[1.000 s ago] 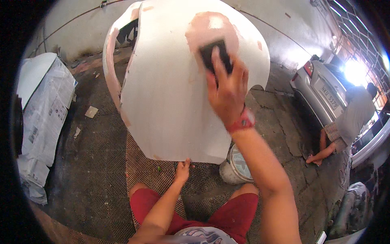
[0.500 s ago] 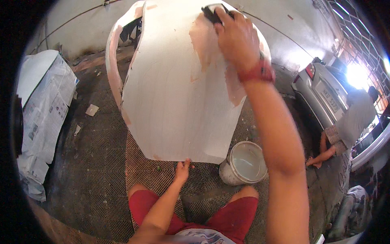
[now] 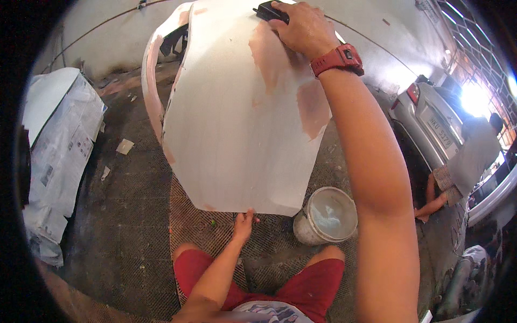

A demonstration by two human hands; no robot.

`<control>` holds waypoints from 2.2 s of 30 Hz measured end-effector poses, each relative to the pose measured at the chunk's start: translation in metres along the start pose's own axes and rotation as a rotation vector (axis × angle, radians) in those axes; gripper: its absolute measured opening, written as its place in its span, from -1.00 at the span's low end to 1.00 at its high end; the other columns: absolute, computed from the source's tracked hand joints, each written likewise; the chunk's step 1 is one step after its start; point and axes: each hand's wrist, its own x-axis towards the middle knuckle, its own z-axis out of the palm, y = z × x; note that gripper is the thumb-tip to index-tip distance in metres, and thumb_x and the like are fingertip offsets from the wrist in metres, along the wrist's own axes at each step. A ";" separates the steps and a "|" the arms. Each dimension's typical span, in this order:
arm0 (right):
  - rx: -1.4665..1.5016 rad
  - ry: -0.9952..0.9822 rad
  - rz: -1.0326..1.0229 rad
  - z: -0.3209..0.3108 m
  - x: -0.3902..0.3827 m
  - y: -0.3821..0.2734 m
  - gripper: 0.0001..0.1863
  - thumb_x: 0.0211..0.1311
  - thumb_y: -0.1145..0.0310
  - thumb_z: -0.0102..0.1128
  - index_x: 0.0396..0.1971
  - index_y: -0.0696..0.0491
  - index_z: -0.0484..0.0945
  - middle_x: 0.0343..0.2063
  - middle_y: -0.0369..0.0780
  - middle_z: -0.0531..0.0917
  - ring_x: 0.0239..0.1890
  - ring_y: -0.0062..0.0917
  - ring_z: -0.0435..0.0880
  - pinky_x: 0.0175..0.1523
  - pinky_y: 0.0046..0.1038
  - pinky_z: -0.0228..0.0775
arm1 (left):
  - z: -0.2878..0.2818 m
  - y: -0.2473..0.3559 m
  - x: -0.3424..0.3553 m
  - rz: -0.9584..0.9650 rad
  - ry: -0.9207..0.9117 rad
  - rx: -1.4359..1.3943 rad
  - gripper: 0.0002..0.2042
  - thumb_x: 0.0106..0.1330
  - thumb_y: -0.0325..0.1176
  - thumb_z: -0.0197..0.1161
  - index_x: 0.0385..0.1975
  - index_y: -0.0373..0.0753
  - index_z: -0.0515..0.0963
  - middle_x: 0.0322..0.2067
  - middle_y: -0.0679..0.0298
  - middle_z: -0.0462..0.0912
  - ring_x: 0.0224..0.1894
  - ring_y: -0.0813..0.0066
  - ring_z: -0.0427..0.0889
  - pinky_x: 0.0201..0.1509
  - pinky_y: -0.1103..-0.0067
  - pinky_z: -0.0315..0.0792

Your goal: The person sits on the floor and sands a white car bumper with a sanding block, repeatedly dipping the block into a bucket of water. The person works on multiple areas of the bumper, including the curved edges and flat surfaces.

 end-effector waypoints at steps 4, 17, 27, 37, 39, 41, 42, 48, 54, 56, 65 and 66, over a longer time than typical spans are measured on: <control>-0.190 0.058 0.077 0.014 -0.014 -0.001 -0.54 0.58 0.12 0.24 0.38 -0.18 0.70 0.21 0.00 0.75 0.19 0.08 0.73 0.28 0.12 0.60 | 0.006 0.017 -0.006 -0.080 0.036 -0.003 -0.42 0.69 0.14 0.21 0.10 -0.41 0.60 -0.28 0.17 0.83 -0.11 0.29 0.78 0.22 0.30 0.52; -0.135 0.175 -0.052 0.010 -0.033 0.019 -0.59 0.59 0.13 0.23 0.32 -0.12 0.71 0.18 0.04 0.75 0.18 0.12 0.70 0.32 0.02 0.57 | 0.010 0.021 -0.008 -0.050 0.004 -0.052 -0.44 0.71 0.07 0.22 0.25 -0.42 0.52 -0.02 0.09 0.77 -0.20 0.39 0.76 0.14 0.32 0.57; -0.188 0.037 0.061 0.007 -0.016 0.034 -0.59 0.51 0.26 0.36 0.30 -0.12 0.73 0.20 -0.02 0.74 0.18 0.04 0.71 0.29 0.06 0.55 | 0.009 0.010 -0.012 -0.044 -0.058 0.017 -0.42 0.72 0.12 0.18 0.21 -0.42 0.53 -0.04 0.10 0.77 -0.23 0.37 0.78 0.05 0.30 0.60; -0.130 0.145 -0.039 0.001 -0.046 0.038 -0.49 0.42 0.35 0.43 0.36 -0.19 0.71 0.30 -0.05 0.67 0.17 0.06 0.66 0.30 0.04 0.53 | 0.017 0.012 -0.019 -0.004 -0.019 -0.027 -0.40 0.69 0.17 0.22 0.08 -0.43 0.57 -0.27 0.18 0.73 -0.26 0.35 0.77 0.02 0.29 0.57; -0.163 0.164 0.016 -0.006 -0.029 0.028 -0.57 0.47 0.26 0.36 0.27 -0.01 0.74 0.14 0.06 0.77 0.17 0.09 0.72 0.34 -0.01 0.56 | 0.017 0.016 -0.016 -0.037 -0.023 0.016 -0.40 0.68 0.18 0.23 0.05 -0.42 0.59 -0.30 0.19 0.73 -0.26 0.35 0.77 0.03 0.30 0.57; -0.123 0.201 0.003 0.007 -0.044 0.010 -0.57 0.49 0.23 0.34 0.27 0.00 0.74 0.13 0.07 0.78 0.18 0.10 0.72 0.35 -0.02 0.56 | 0.008 0.008 -0.007 -0.021 0.058 -0.083 -0.41 0.68 0.16 0.24 0.03 -0.42 0.62 -0.30 0.17 0.74 -0.26 0.33 0.77 0.05 0.31 0.57; -0.084 0.230 -0.058 0.016 -0.074 -0.009 -0.56 0.49 0.25 0.35 0.32 -0.09 0.72 0.20 0.03 0.74 0.19 0.09 0.69 0.34 0.01 0.54 | 0.003 0.004 0.003 -0.002 0.108 -0.149 -0.42 0.68 0.15 0.24 0.01 -0.42 0.63 -0.30 0.17 0.75 -0.26 0.33 0.77 0.06 0.31 0.57; -0.137 0.199 -0.048 0.003 -0.083 0.043 -0.51 0.50 0.26 0.35 0.40 -0.18 0.68 0.24 0.02 0.71 0.23 0.05 0.67 0.37 0.05 0.52 | 0.014 -0.004 -0.011 -0.059 -0.025 0.015 -0.34 0.68 0.24 0.18 0.12 -0.43 0.61 -0.22 0.08 0.84 -0.12 0.27 0.80 0.18 0.26 0.55; -0.132 0.223 -0.026 0.008 -0.073 0.029 -0.43 0.45 0.34 0.39 0.45 -0.21 0.65 0.25 -0.01 0.69 0.24 0.02 0.66 0.41 0.07 0.49 | 0.001 0.001 0.004 -0.133 -0.002 0.112 -0.31 0.65 0.28 0.19 0.16 -0.41 0.59 -0.21 0.09 0.82 -0.12 0.31 0.80 0.17 0.27 0.56; -0.124 0.282 -0.141 0.010 -0.132 -0.011 -0.44 0.48 0.32 0.36 0.46 -0.22 0.64 0.24 -0.01 0.69 0.22 0.03 0.67 0.37 0.07 0.51 | -0.009 -0.001 0.010 -0.076 0.057 0.033 -0.30 0.66 0.30 0.18 0.16 -0.41 0.58 -0.23 0.10 0.81 -0.14 0.32 0.80 0.15 0.27 0.56; -0.149 0.193 0.054 0.008 -0.048 0.055 -0.56 0.58 0.15 0.24 0.34 -0.08 0.70 0.14 0.08 0.73 0.18 0.15 0.69 0.31 0.06 0.55 | 0.009 0.000 -0.001 -0.063 0.014 0.047 -0.30 0.67 0.29 0.16 0.09 -0.44 0.60 -0.30 0.10 0.78 -0.22 0.30 0.77 0.07 0.27 0.57; -0.073 0.274 0.016 0.014 -0.076 0.037 -0.55 0.51 0.24 0.31 0.34 -0.10 0.72 0.20 0.05 0.70 0.24 0.12 0.66 0.37 0.10 0.50 | 0.002 0.006 -0.002 -0.086 0.054 0.059 -0.30 0.67 0.29 0.16 0.09 -0.44 0.60 -0.31 0.11 0.78 -0.22 0.29 0.77 0.07 0.26 0.57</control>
